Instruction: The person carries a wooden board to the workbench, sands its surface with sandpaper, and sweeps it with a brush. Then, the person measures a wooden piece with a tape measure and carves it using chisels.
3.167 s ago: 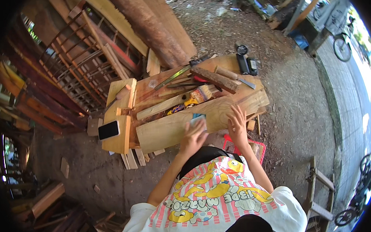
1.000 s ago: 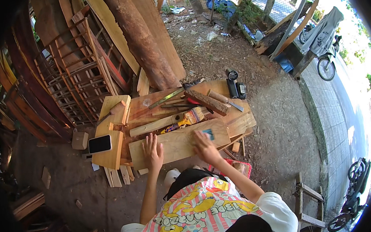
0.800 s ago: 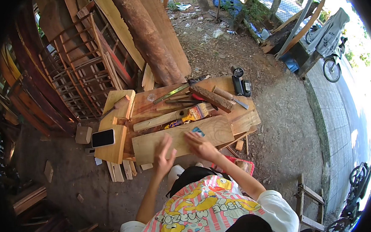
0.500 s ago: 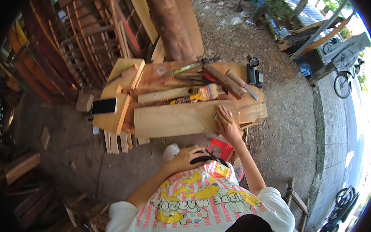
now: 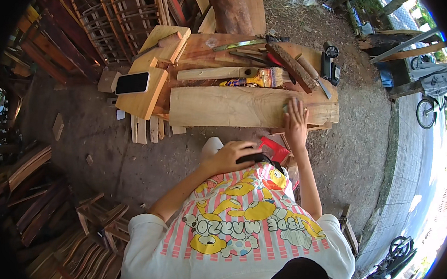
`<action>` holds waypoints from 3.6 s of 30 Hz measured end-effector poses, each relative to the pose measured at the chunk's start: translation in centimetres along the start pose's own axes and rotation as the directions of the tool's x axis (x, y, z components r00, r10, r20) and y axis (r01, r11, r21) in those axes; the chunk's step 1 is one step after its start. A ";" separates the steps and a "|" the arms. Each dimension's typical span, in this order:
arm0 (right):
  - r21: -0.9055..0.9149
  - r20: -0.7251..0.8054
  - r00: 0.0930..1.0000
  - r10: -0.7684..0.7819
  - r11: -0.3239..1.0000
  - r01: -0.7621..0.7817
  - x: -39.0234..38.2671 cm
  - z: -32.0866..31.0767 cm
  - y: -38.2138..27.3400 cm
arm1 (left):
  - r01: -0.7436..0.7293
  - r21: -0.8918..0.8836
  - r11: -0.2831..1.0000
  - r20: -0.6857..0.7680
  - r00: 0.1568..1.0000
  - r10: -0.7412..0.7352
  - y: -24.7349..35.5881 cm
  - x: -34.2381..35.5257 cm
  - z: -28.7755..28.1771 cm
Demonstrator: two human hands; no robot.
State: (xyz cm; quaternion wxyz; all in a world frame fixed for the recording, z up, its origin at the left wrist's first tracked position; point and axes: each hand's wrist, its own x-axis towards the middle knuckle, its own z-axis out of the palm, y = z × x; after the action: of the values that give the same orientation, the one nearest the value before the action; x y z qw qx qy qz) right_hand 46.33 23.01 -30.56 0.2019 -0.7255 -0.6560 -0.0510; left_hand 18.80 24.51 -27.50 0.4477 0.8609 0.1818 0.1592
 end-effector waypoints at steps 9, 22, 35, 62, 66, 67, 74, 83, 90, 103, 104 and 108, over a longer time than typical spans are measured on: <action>0.345 0.072 0.877 -0.475 0.837 0.425 3.1 3.0 -10.4 | 0.481 0.274 0.833 -0.835 0.549 -0.042 -9.9 0.8 -11.5; 0.241 0.066 0.991 -0.120 0.965 0.101 -0.4 -1.0 -5.3 | 0.714 0.500 0.490 -0.726 0.654 -0.211 -12.5 0.5 -11.2; 0.137 0.017 0.979 -0.205 0.970 0.200 -2.0 -2.8 2.6 | 0.705 0.498 0.505 -0.728 0.656 -0.197 -12.5 0.6 -11.2; 0.154 0.131 0.963 -0.235 0.965 0.214 -1.1 -4.1 2.2 | 0.363 0.716 0.596 -0.349 0.926 -0.145 -8.7 -6.7 -12.4; 0.217 -0.017 0.943 -0.334 0.919 0.329 -0.2 -5.4 3.0 | 0.291 0.741 0.606 -0.429 0.898 0.094 -8.6 -6.9 -12.5; 0.217 -0.059 0.939 -0.338 0.914 0.343 0.4 -6.4 2.6 | 0.285 0.744 0.604 -0.426 0.899 0.101 -8.0 -6.7 -13.1; 0.411 -0.078 0.974 -0.214 0.883 0.227 1.3 -10.3 2.9 | 0.292 0.581 0.759 -0.628 0.755 0.190 -2.8 -5.0 -17.0; 0.557 0.125 0.979 0.162 0.805 -0.205 3.1 -11.7 5.2 | 0.133 0.217 0.967 -0.658 0.751 0.044 -3.9 -2.0 -18.7; 0.930 -0.022 0.905 0.424 0.341 -0.137 3.9 -7.8 6.5 | 0.121 -0.167 0.978 -0.583 0.788 -0.197 -8.4 0.5 -19.4; 0.146 -0.404 0.901 -0.158 0.961 0.234 3.3 -3.4 1.0 | 0.190 0.072 0.979 -0.747 0.661 -0.074 -13.4 4.1 -17.8; 0.145 -0.405 0.900 -0.158 0.961 0.234 3.3 -2.6 1.1 | 0.212 0.171 0.962 -0.770 0.638 -0.004 -13.6 4.3 -17.6; 0.391 -0.495 0.867 0.052 0.905 0.168 5.6 0.9 -0.4 | 0.272 0.351 0.896 -0.791 0.598 0.129 -13.7 5.1 -16.3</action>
State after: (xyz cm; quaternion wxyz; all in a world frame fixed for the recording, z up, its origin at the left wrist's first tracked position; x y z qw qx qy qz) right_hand 46.51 28.56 -29.37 0.5128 -0.6065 -0.5996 -0.0983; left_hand 13.88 45.80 -29.33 0.1197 0.7666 0.4285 0.4630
